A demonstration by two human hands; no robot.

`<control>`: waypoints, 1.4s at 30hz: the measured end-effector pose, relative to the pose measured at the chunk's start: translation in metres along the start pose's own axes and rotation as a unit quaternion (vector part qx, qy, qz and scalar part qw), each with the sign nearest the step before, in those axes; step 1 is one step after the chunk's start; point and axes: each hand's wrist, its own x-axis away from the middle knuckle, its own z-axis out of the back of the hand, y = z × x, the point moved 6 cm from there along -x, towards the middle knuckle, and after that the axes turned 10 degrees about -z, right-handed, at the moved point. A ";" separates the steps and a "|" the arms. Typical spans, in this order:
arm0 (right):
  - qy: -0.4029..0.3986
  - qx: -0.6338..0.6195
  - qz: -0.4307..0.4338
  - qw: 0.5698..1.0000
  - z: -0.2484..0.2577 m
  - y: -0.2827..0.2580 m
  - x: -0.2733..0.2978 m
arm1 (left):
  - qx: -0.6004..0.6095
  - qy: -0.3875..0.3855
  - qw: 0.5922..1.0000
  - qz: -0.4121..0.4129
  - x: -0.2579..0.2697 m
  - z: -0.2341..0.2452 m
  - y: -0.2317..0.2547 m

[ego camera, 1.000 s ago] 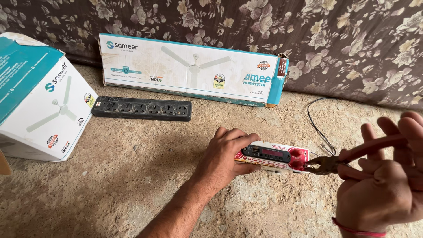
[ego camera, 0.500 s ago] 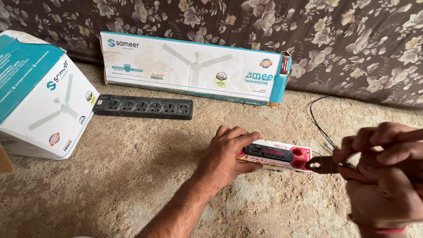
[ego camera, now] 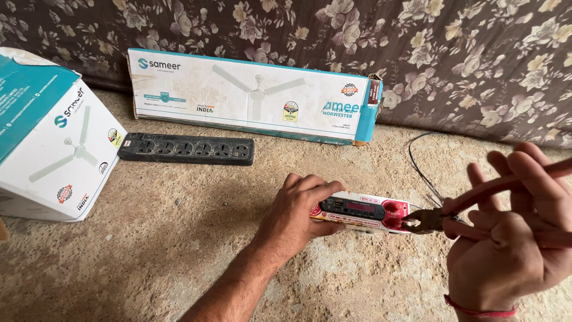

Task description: The person opens a cardboard box and removes a red metal electrical device. They then use a screwdriver and pliers to manipulate the device's power cord and terminal screws, attempting to secure the wire connections.

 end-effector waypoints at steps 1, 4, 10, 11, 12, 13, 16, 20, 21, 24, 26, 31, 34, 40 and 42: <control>0.012 0.018 0.011 1.000 -0.002 -0.003 0.003 | 0.001 -0.001 1.000 0.001 0.000 0.000 0.000; 0.025 0.040 0.044 0.998 -0.008 -0.009 0.016 | 0.005 0.004 1.000 0.005 0.001 0.001 0.000; 0.047 0.124 0.027 0.991 -0.007 -0.006 0.041 | 0.006 0.006 1.000 0.009 0.002 -0.001 -0.001; 0.041 0.109 0.013 0.993 -0.004 -0.003 0.041 | 0.006 0.004 1.000 0.012 0.003 -0.002 -0.001; 0.036 0.093 -0.001 0.995 -0.002 0.002 0.039 | 0.004 0.002 1.000 0.012 0.003 -0.002 -0.001; 0.029 0.065 -0.022 0.997 0.002 0.006 0.034 | 0.003 0.000 1.000 0.013 0.003 -0.002 -0.002; 0.005 -0.100 -0.055 0.993 0.009 0.022 0.029 | 0.004 0.000 1.000 0.012 0.002 -0.002 -0.002; -0.076 -0.196 -0.077 0.975 0.019 0.032 0.014 | 0.004 0.008 1.000 0.010 0.001 -0.001 -0.002; -0.111 -0.190 -0.073 0.973 0.019 0.032 0.010 | 0.004 0.008 1.000 0.008 0.001 -0.001 -0.002; -0.226 -0.135 -0.062 0.963 0.019 0.025 0.003 | 0.001 -0.005 1.000 0.011 0.003 -0.002 -0.001; -0.249 -0.140 -0.085 0.955 0.017 0.024 0.001 | -0.001 -0.011 1.000 0.016 0.003 -0.001 -0.002; -0.152 -0.085 -0.036 0.984 0.013 0.015 -0.007 | 0.003 0.011 1.000 -0.003 0.000 0.000 0.001; -0.053 0.005 -0.047 0.997 0.009 0.007 -0.006 | 0.008 -0.009 1.000 0.019 0.001 -0.002 -0.002; 0.082 0.061 -0.184 0.977 0.003 0.006 0.003 | 0.015 0.026 0.999 -0.012 0.002 0.001 0.001; 0.102 0.058 -0.227 0.967 0.009 0.014 0.006 | 0.013 0.021 1.000 -0.006 0.002 0.001 0.000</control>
